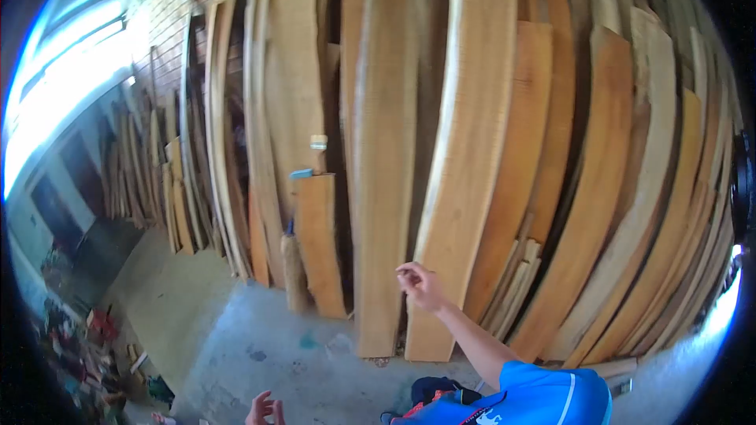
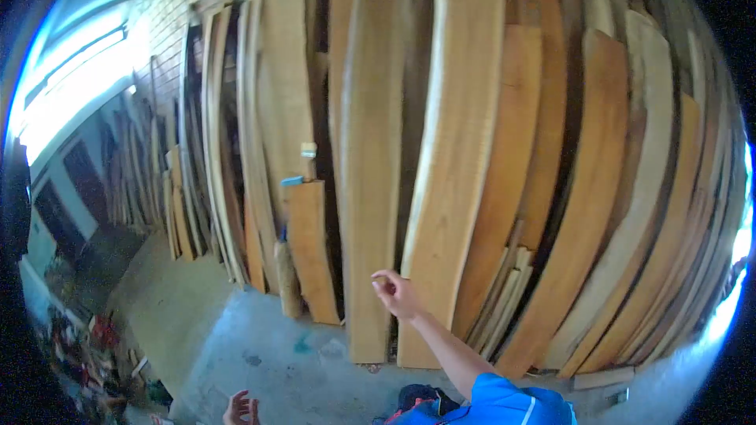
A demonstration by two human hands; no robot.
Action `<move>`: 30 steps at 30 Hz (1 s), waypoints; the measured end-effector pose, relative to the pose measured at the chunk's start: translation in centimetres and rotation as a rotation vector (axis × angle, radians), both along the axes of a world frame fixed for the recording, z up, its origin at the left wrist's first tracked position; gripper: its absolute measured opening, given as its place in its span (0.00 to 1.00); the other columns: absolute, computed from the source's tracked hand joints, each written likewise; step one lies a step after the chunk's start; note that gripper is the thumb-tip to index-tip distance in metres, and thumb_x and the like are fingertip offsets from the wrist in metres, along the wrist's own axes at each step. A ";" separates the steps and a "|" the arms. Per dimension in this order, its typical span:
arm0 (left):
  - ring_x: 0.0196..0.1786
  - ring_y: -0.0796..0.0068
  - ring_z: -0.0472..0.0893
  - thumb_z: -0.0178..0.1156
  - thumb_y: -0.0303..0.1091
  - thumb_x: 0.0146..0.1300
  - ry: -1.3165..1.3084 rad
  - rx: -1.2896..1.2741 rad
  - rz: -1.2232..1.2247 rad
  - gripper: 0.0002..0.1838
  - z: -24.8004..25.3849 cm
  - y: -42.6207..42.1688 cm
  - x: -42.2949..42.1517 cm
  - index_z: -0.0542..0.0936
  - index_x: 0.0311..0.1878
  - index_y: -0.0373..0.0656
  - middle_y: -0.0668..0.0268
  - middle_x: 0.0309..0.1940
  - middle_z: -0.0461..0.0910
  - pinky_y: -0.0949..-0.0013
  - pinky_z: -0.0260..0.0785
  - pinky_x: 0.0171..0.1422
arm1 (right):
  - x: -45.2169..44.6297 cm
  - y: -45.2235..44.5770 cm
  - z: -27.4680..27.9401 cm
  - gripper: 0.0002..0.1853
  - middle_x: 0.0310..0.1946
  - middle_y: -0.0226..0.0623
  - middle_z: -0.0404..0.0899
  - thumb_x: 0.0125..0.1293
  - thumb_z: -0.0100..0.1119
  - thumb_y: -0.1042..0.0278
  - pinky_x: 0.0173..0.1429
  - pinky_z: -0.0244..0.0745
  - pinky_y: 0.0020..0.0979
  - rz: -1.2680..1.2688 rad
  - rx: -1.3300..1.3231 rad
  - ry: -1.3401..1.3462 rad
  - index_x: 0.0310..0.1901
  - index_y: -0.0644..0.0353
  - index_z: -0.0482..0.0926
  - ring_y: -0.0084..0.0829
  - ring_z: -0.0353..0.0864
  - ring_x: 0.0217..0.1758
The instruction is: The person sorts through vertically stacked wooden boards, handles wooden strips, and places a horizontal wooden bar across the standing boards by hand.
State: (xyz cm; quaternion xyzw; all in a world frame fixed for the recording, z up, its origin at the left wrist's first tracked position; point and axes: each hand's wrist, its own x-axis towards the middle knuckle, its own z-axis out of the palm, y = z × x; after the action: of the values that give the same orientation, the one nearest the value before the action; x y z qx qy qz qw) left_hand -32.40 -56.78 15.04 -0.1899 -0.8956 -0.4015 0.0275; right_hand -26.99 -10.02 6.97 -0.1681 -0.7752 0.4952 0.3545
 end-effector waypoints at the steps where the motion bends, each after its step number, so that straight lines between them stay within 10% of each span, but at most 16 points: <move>1: 0.33 0.67 0.83 0.66 0.32 0.66 -0.023 0.033 0.011 0.16 -1.0 0.0 -0.2 0.81 0.56 0.48 0.60 0.35 0.85 0.63 0.76 0.39 | -0.8 -0.3 -0.3 0.12 0.23 0.28 0.78 0.71 0.60 0.58 0.31 0.72 0.25 0.000 -0.003 0.037 0.50 0.55 0.79 0.18 0.77 0.25; 5: 0.35 0.71 0.83 0.65 0.32 0.68 -0.307 0.252 -0.062 0.13 -10.8 0.5 -2.0 0.82 0.55 0.44 0.61 0.35 0.85 0.68 0.76 0.41 | -3.9 -2.1 -1.6 0.10 0.20 0.26 0.74 0.71 0.61 0.63 0.27 0.67 0.23 -0.025 -0.089 0.122 0.47 0.58 0.79 0.15 0.73 0.22; 20: 0.36 0.77 0.80 0.63 0.33 0.69 -0.184 0.010 0.101 0.14 -0.6 0.1 -27.1 0.81 0.56 0.42 0.63 0.34 0.84 0.70 0.74 0.43 | -34.7 -2.0 -1.5 0.20 0.21 0.30 0.75 0.69 0.63 0.58 0.32 0.72 0.29 0.205 0.063 -0.125 0.59 0.52 0.72 0.23 0.76 0.24; 30: 0.36 0.77 0.82 0.62 0.35 0.71 -0.231 0.199 0.116 0.14 -4.5 3.0 -44.5 0.81 0.56 0.44 0.64 0.33 0.84 0.71 0.74 0.42 | -46.5 3.4 -0.3 0.20 0.22 0.28 0.75 0.69 0.62 0.62 0.33 0.71 0.26 0.079 0.037 -0.189 0.60 0.53 0.72 0.18 0.73 0.25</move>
State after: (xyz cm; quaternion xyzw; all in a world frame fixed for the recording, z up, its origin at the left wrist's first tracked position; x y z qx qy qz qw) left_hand -76.87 -53.74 10.57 -0.0867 -0.8579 -0.5053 -0.0339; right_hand -73.51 -6.60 6.67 -0.1766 -0.8201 0.4765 0.2631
